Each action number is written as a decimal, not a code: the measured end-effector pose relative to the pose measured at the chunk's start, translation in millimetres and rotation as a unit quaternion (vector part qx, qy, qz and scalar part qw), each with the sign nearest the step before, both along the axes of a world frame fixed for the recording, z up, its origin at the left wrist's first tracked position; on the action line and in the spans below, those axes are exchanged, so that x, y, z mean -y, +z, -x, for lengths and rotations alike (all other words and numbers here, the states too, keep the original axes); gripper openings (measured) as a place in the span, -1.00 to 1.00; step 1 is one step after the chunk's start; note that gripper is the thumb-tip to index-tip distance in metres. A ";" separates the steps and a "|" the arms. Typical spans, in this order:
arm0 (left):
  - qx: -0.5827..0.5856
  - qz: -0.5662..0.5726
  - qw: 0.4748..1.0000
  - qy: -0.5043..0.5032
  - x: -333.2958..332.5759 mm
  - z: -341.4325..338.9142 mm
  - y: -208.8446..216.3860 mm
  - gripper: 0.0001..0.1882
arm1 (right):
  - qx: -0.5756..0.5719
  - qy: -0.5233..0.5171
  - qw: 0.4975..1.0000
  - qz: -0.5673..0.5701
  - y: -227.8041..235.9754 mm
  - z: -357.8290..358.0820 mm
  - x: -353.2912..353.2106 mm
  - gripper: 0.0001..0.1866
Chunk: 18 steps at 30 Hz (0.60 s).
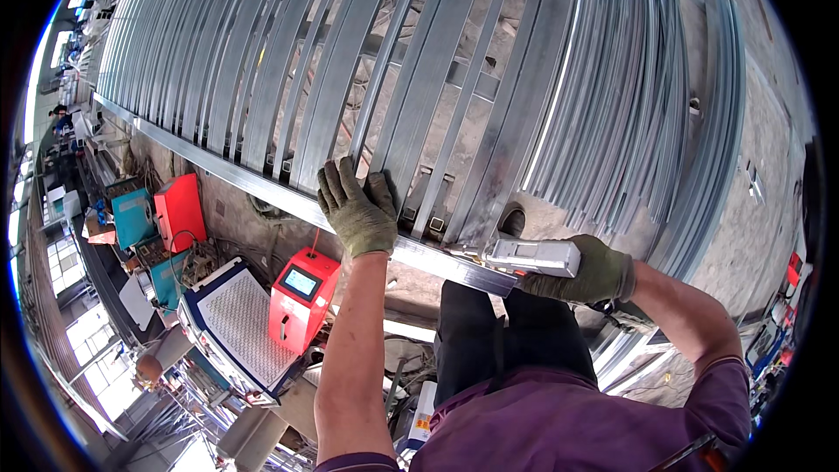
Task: The person welds a metal frame using a handheld welding torch, moving along the frame to apply welds at multiple joints. The person adjusts the camera mid-task before resuming welding.
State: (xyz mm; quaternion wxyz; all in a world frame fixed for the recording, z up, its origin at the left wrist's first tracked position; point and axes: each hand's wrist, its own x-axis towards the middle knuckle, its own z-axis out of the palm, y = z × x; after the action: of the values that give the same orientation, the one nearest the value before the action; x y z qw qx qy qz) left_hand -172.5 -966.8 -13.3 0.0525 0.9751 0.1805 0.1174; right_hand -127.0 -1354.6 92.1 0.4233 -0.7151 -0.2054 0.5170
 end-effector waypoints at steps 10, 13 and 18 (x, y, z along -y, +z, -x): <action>-0.002 -0.002 1.000 0.004 -0.7 -1.2 -1.4 -0.37 | -0.016 0.004 1.000 0.025 6.2 -0.3 -1.7 -0.39; -0.003 -0.004 1.000 0.003 -0.8 -1.4 -1.4 -0.36 | -0.016 0.015 0.999 0.038 8.0 -1.4 -2.6 -0.40; -0.005 -0.005 1.000 0.008 -1.7 -0.6 -3.3 -0.34 | -0.015 0.010 0.999 0.038 13.4 -2.7 -3.2 -0.41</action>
State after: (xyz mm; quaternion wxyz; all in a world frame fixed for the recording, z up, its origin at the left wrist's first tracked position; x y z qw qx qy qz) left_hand -172.0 -965.1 -16.6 0.0460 0.9745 0.1875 0.1138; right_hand -124.3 -1351.4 105.6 0.3938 -0.7205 -0.1868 0.5393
